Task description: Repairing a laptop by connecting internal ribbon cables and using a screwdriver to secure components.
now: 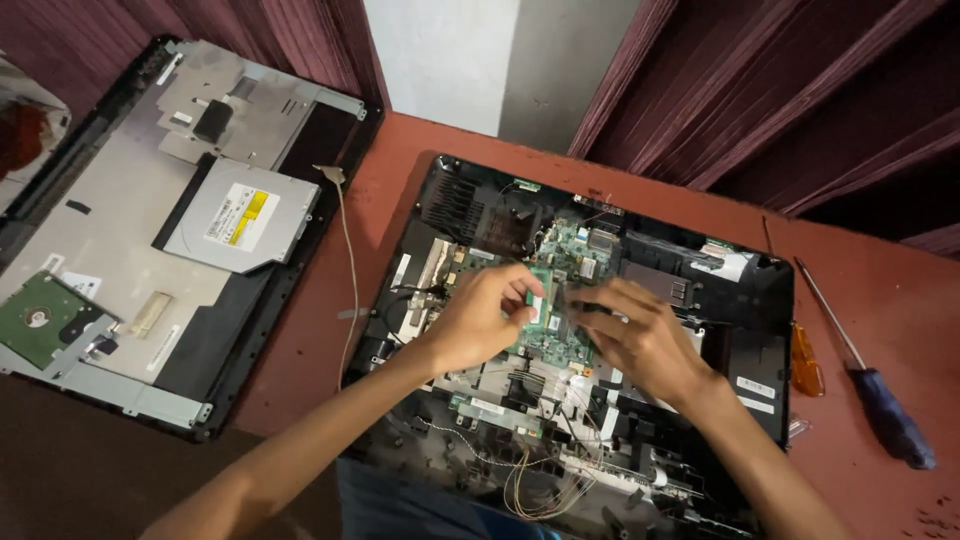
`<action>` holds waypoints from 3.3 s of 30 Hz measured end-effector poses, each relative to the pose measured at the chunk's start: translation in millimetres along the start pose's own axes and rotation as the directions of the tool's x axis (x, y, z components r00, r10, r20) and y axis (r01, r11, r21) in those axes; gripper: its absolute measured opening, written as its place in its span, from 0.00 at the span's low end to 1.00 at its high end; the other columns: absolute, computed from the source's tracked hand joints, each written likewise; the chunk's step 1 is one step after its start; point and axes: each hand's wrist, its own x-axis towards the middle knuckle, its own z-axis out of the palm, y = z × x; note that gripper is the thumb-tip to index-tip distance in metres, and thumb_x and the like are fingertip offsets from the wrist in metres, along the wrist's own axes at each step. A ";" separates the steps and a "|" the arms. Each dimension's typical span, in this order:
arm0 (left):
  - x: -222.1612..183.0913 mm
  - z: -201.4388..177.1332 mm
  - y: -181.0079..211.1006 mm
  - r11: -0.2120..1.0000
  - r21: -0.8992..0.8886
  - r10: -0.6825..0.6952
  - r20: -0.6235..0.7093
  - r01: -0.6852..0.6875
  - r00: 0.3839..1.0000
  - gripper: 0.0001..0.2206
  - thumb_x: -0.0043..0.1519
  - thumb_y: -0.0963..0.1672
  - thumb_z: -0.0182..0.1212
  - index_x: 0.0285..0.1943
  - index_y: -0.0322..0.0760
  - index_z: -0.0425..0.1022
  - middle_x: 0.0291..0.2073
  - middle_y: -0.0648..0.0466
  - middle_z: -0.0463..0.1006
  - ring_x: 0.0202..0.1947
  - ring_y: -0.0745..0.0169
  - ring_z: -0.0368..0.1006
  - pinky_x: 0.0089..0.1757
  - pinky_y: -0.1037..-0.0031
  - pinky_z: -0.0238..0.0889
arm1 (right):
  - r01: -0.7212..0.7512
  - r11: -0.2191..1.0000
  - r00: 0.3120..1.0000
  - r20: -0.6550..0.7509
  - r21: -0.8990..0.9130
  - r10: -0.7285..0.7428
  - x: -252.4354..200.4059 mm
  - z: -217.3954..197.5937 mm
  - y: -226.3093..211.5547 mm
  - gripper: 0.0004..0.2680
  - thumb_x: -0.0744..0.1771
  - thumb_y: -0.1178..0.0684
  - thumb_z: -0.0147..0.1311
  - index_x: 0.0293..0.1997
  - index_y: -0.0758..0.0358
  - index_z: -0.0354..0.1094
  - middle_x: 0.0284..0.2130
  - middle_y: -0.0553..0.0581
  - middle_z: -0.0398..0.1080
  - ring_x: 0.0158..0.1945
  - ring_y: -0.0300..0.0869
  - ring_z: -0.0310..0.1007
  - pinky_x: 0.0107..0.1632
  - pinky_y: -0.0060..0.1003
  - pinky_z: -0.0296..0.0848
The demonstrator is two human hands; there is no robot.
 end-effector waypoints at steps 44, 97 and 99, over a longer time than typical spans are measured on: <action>9.0 -13.9 -12.9 0.992 -0.016 -0.124 0.007 0.124 0.992 0.15 0.53 0.40 0.70 0.49 0.33 0.79 0.34 0.38 0.82 0.31 0.46 0.82 0.33 0.67 0.75 | -0.542 0.840 0.755 0.460 0.036 0.467 66.1 -1.7 31.7 0.07 0.69 0.56 0.50 0.42 0.65 0.74 0.39 0.62 0.70 0.48 0.58 0.72 0.51 0.50 0.73; 13.2 -7.2 5.8 0.995 -0.028 -0.094 0.072 0.096 0.993 0.20 0.55 0.37 0.68 0.58 0.32 0.74 0.46 0.37 0.81 0.37 0.40 0.83 0.37 0.61 0.78 | -0.485 0.662 0.851 0.136 0.571 0.507 18.0 -6.4 19.1 0.05 0.61 0.71 0.61 0.33 0.72 0.74 0.31 0.65 0.76 0.31 0.54 0.83 0.32 0.43 0.85; 12.5 -11.6 13.0 0.994 -0.064 -0.090 0.069 0.094 0.994 0.21 0.52 0.36 0.68 0.57 0.31 0.74 0.46 0.36 0.81 0.39 0.38 0.82 0.38 0.60 0.78 | -0.495 0.680 0.846 0.121 0.542 0.519 20.8 -8.0 16.6 0.04 0.62 0.71 0.61 0.33 0.73 0.74 0.31 0.66 0.76 0.32 0.55 0.84 0.31 0.43 0.85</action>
